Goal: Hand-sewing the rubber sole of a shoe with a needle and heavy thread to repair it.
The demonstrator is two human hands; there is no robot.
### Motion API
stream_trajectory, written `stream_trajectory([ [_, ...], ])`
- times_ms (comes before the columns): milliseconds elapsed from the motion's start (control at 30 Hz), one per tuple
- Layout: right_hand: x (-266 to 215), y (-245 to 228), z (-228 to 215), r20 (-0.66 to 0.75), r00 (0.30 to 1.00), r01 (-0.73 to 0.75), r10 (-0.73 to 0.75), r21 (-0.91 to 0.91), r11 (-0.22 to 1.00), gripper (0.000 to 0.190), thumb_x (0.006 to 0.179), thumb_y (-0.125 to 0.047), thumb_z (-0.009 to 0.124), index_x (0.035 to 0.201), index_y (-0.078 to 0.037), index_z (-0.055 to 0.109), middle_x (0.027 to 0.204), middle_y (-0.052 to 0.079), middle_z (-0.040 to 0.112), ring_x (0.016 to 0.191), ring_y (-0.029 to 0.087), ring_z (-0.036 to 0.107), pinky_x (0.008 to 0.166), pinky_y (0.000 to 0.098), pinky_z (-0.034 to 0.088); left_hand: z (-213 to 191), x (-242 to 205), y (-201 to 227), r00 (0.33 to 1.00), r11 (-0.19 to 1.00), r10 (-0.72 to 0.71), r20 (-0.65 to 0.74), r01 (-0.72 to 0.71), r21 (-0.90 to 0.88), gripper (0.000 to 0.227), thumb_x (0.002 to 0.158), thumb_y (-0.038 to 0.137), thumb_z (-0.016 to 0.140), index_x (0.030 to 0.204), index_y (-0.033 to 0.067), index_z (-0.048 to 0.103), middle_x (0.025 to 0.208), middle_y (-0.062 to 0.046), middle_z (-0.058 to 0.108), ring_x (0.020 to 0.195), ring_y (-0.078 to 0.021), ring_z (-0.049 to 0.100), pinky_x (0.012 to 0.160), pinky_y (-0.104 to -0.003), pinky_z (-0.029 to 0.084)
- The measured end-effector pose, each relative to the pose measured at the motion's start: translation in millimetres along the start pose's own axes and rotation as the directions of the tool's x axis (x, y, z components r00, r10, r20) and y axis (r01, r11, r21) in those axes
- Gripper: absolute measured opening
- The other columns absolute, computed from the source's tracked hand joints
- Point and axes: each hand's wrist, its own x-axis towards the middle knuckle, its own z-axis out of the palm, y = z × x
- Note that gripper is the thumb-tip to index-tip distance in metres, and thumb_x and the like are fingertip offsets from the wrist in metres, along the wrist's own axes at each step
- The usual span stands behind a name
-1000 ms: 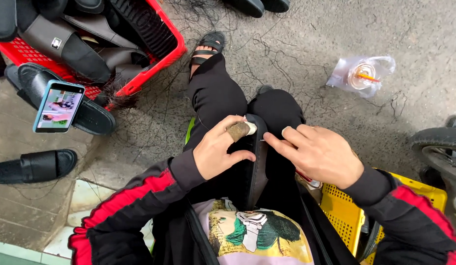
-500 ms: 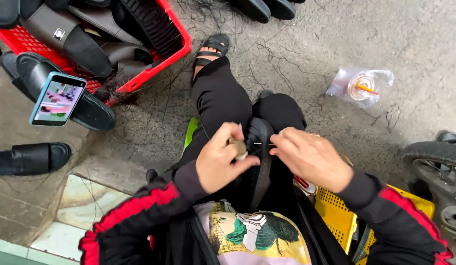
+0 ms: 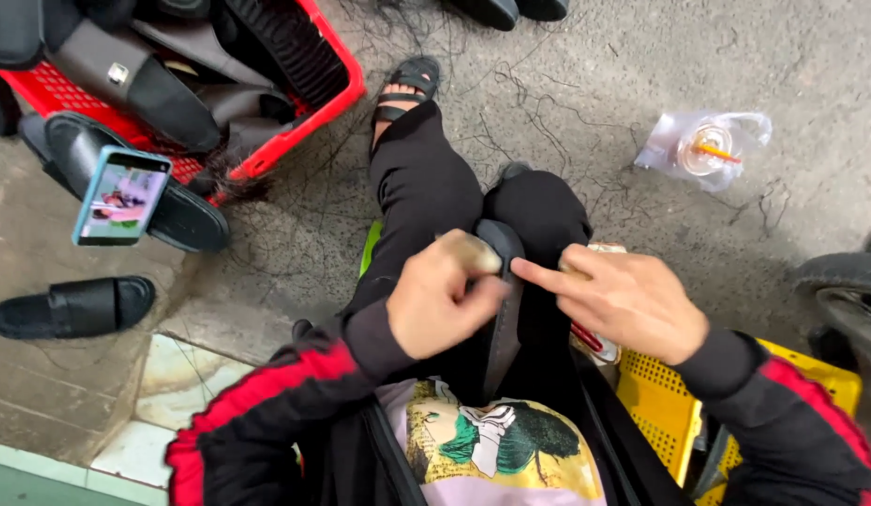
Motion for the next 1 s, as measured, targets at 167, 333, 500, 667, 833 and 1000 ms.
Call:
stream_trajectory([
  [167,-28.3,9.7,-40.6,0.31,0.95,0.038,0.04,-0.241,0.97,0.058,0.088,-0.018,0.051,0.141,-0.036,0.039,0.075,-0.008,0.043,0.043,0.007,0.026,0.027,0.0205,0.024,7.5,4.8,22.6,0.888,0.595,0.408,0.213,-0.436,0.675,0.038,0.086,0.017,0.07,0.121,0.0112,0.057,0.093,-0.007,0.046,0.079,-0.0291,0.051,0.052,-0.039,0.042],
  [333,-26.1,-0.5,9.7,0.161,0.978,-0.143,0.131,0.066,0.987,0.033,0.091,-0.029,0.051,0.124,-0.033,0.055,0.086,-0.008,0.054,0.063,0.017,0.061,0.042,0.032,0.047,14.7,-3.6,16.9,0.791,0.546,0.584,0.185,-0.551,0.631,0.002,0.089,0.007,0.064,0.089,0.0056,0.063,0.082,-0.004,0.042,0.065,-0.0209,0.047,0.051,-0.029,0.04],
  [500,-31.8,-13.8,33.1,-0.011,0.987,-0.157,0.159,0.107,0.982,0.02,0.092,-0.02,0.05,0.108,-0.027,0.06,0.075,-0.009,0.051,0.051,0.013,0.058,0.041,0.0262,0.045,16.4,-20.1,-0.9,0.687,0.502,0.723,0.071,-0.592,0.63,0.006,0.082,0.006,0.07,0.077,0.005,0.068,0.086,-0.006,0.055,0.065,-0.0176,0.055,0.052,-0.025,0.049],
  [667,-57.9,-8.9,27.8,-0.201,0.792,-0.011,0.577,0.94,0.342,0.019,0.091,0.0,0.043,0.11,-0.004,0.047,0.068,0.015,0.056,0.04,0.016,0.057,0.036,0.0229,0.043,17.4,-19.2,3.9,0.708,0.56,0.705,0.037,-0.588,0.584,0.011,0.079,0.006,0.073,0.071,0.0023,0.066,0.084,-0.008,0.058,0.065,-0.02,0.058,0.052,-0.029,0.051],
  [833,-24.8,-25.2,23.4,-0.159,0.972,-0.165,0.174,0.072,0.984,0.022,0.088,-0.017,0.054,0.109,-0.02,0.061,0.079,-0.002,0.054,0.051,0.02,0.058,0.043,0.0319,0.048,14.3,-17.8,8.0,0.709,0.533,0.699,0.091,-0.601,0.595,0.011,0.08,0.007,0.073,0.074,0.0018,0.066,0.085,-0.008,0.057,0.065,-0.0194,0.058,0.053,-0.029,0.052],
  [1000,-23.1,-29.6,22.1,-0.024,0.977,-0.175,0.213,0.483,0.858,0.017,0.089,-0.016,0.053,0.101,-0.018,0.065,0.075,0.001,0.06,0.06,0.026,0.064,0.044,0.0356,0.05,15.5,-22.6,1.0,0.672,0.535,0.741,0.018,-0.606,0.588,0.008,0.08,0.006,0.073,0.076,0.0018,0.068,0.086,-0.009,0.059,0.066,-0.0204,0.06,0.055,-0.029,0.053],
])
